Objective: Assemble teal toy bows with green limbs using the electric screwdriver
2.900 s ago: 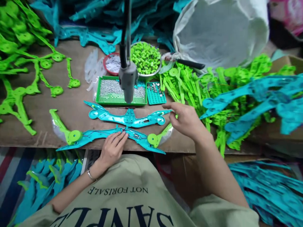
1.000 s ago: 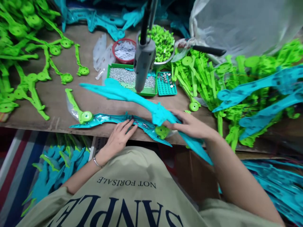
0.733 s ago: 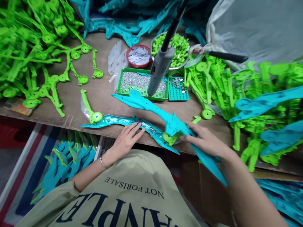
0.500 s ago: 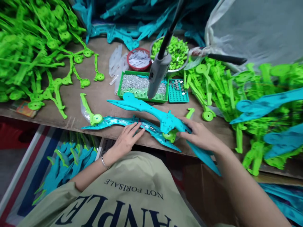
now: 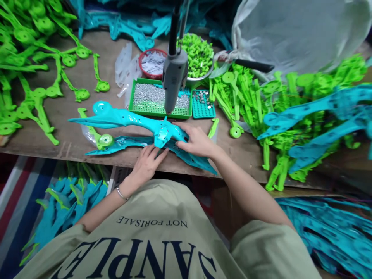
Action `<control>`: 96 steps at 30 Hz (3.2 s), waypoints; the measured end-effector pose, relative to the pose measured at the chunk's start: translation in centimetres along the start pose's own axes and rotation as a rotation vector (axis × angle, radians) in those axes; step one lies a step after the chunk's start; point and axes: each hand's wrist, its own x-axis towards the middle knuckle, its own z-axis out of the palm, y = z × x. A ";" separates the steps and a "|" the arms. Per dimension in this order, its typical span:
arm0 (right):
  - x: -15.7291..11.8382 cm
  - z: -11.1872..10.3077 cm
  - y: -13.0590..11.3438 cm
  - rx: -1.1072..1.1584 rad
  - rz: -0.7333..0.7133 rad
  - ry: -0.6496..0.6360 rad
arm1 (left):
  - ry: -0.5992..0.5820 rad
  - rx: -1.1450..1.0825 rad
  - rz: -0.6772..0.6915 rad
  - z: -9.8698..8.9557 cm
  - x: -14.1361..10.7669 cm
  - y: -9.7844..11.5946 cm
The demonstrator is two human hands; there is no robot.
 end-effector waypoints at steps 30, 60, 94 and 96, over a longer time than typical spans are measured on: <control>0.4 4.2 2.0 -0.145 -0.147 -0.118 | -0.091 -0.008 0.051 -0.3 -1.0 0.2; -1.0 6.4 1.2 -0.563 -0.319 -0.049 | 0.361 -0.914 -1.149 -10.8 -7.0 -14.7; -1.4 7.9 -1.1 -0.863 -0.190 0.014 | -0.274 -0.274 -0.294 -9.8 5.1 -9.3; -1.4 8.0 -1.2 -0.872 -0.198 0.017 | -0.490 -0.371 -0.308 -8.3 7.3 -8.9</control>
